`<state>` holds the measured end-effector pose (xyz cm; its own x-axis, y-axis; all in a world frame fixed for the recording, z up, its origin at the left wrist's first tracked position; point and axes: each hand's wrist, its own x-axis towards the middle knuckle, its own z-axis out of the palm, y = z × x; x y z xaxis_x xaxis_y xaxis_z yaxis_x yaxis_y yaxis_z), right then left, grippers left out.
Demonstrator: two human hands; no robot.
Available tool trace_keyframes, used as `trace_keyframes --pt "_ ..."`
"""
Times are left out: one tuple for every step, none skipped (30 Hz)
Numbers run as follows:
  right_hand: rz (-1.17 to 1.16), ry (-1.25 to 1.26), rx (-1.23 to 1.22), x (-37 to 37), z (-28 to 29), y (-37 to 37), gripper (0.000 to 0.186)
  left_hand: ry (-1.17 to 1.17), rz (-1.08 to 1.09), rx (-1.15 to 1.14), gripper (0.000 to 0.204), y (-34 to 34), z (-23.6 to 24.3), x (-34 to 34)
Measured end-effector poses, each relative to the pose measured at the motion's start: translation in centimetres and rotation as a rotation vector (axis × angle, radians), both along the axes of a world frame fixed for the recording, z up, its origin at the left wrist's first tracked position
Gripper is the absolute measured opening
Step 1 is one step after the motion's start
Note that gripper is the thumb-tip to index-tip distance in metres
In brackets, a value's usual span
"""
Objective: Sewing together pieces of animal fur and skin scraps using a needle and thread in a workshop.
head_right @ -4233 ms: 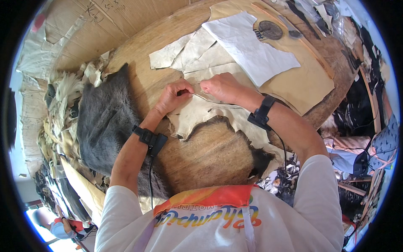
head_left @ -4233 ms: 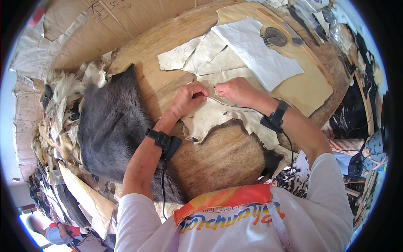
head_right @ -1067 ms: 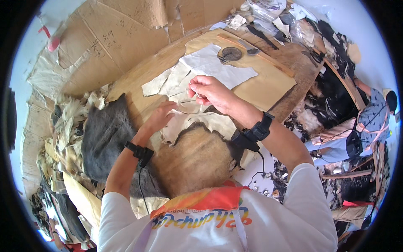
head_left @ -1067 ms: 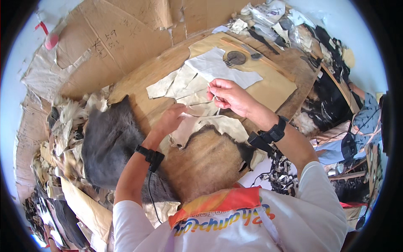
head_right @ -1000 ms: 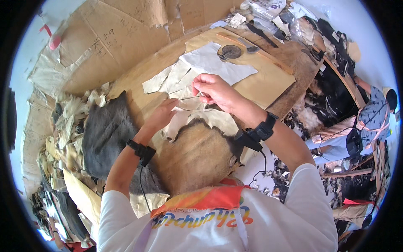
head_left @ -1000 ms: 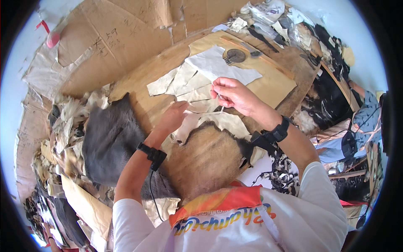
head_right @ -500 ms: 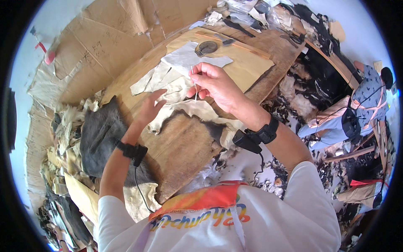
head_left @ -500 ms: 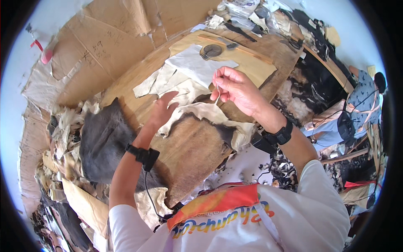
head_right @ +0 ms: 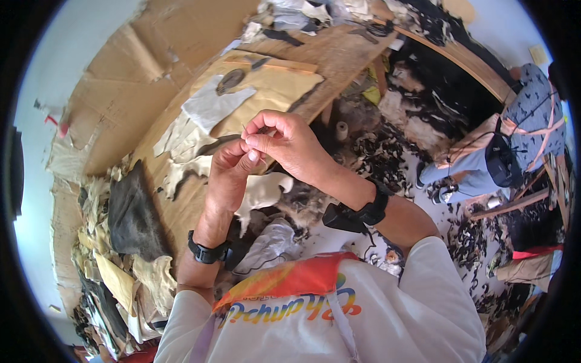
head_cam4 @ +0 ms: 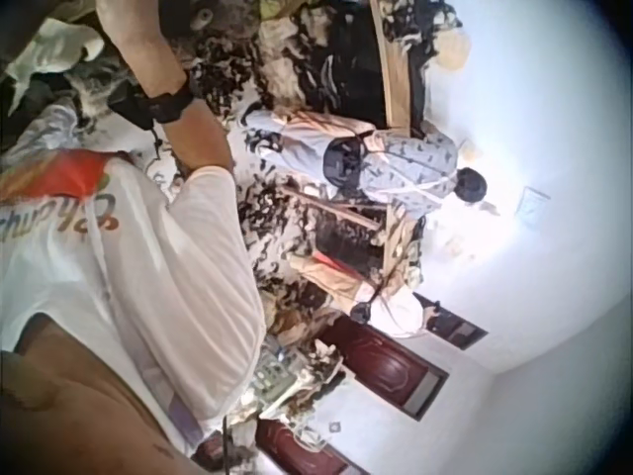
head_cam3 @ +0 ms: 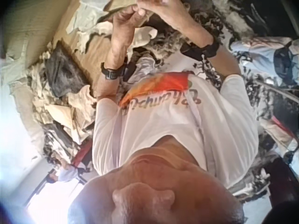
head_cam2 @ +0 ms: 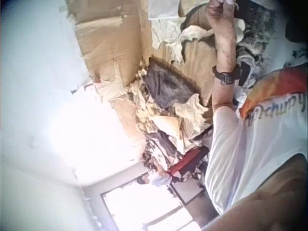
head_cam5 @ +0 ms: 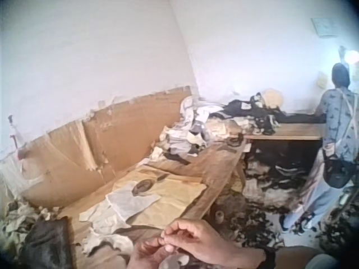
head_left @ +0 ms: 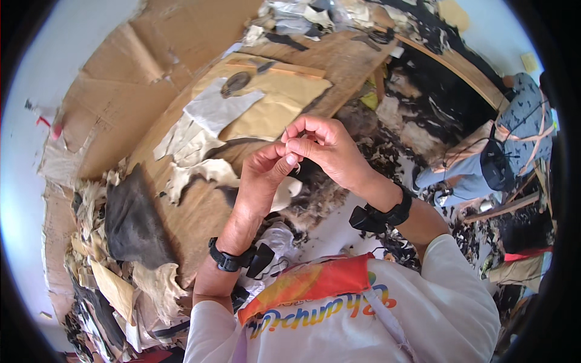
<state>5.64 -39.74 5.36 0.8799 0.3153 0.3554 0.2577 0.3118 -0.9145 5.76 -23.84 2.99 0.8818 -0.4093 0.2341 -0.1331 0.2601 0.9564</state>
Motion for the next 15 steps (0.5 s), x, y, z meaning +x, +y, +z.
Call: trace_keyframes --pt "-0.014 0.005 0.004 -0.3 -0.4 -1.8 0.01 0.005 -0.014 0.004 0.018 -1.8 -0.4 -0.2" --pt "-0.004 0.044 0.033 -0.4 -0.6 -3.5 0.01 0.006 -0.023 -0.016 0.016 -3.4 -0.6 -0.2" --pt "0.007 0.082 0.063 -0.6 -0.9 -5.0 0.011 0.007 -0.032 -0.035 0.015 -5.0 -0.8 -0.3" --pt "-0.02 0.093 0.104 -1.0 -1.2 -6.0 0.011 0.015 -0.015 -0.041 0.018 -6.5 -0.9 -0.5" --pt "-0.034 0.093 0.107 -1.2 -1.6 -7.1 0.011 0.016 -0.028 -0.038 0.018 -7.7 -1.2 -0.6" --pt "-0.012 0.113 0.157 -1.4 -1.9 -8.2 0.01 0.023 -0.038 -0.041 0.018 -8.8 -1.5 -0.6" --pt "0.009 0.132 0.207 -1.6 -2.1 -9.2 0.009 0.029 -0.047 -0.044 0.017 -9.9 -1.7 -0.6" --pt "-0.007 0.155 0.229 -1.9 -2.0 -9.9 0.008 0.004 -0.052 -0.027 0.018 -10.7 -2.0 -0.6" --pt "-0.019 0.157 0.234 -2.1 -2.0 -10.8 0.008 0.007 -0.064 -0.024 0.018 -11.7 -2.0 -0.7" --pt "-0.036 0.17 0.241 -2.3 -2.0 -11.5 0.009 0.005 -0.064 -0.03 0.014 -12.5 -2.0 -0.8" --pt "-0.055 0.183 0.248 -2.4 -2.0 -12.3 0.009 0.001 -0.065 -0.036 0.011 -13.4 -2.0 -0.8" --pt "-0.069 0.182 0.251 -2.4 -2.2 -12.9 0.009 0.003 -0.079 -0.036 0.011 -14.1 -2.1 -0.7" --pt "-0.092 0.187 0.259 -2.5 -2.3 -13.5 0.009 -0.022 -0.098 -0.026 0.011 -14.7 -2.2 -0.6" --pt "-0.115 0.192 0.267 -2.4 -2.4 -14.0 0.009 -0.047 -0.116 -0.016 0.012 -15.3 -2.2 -0.4" --pt "-0.127 0.191 0.268 -2.4 -2.4 -14.6 0.009 -0.046 -0.128 -0.017 0.012 -15.9 -2.1 -0.3"
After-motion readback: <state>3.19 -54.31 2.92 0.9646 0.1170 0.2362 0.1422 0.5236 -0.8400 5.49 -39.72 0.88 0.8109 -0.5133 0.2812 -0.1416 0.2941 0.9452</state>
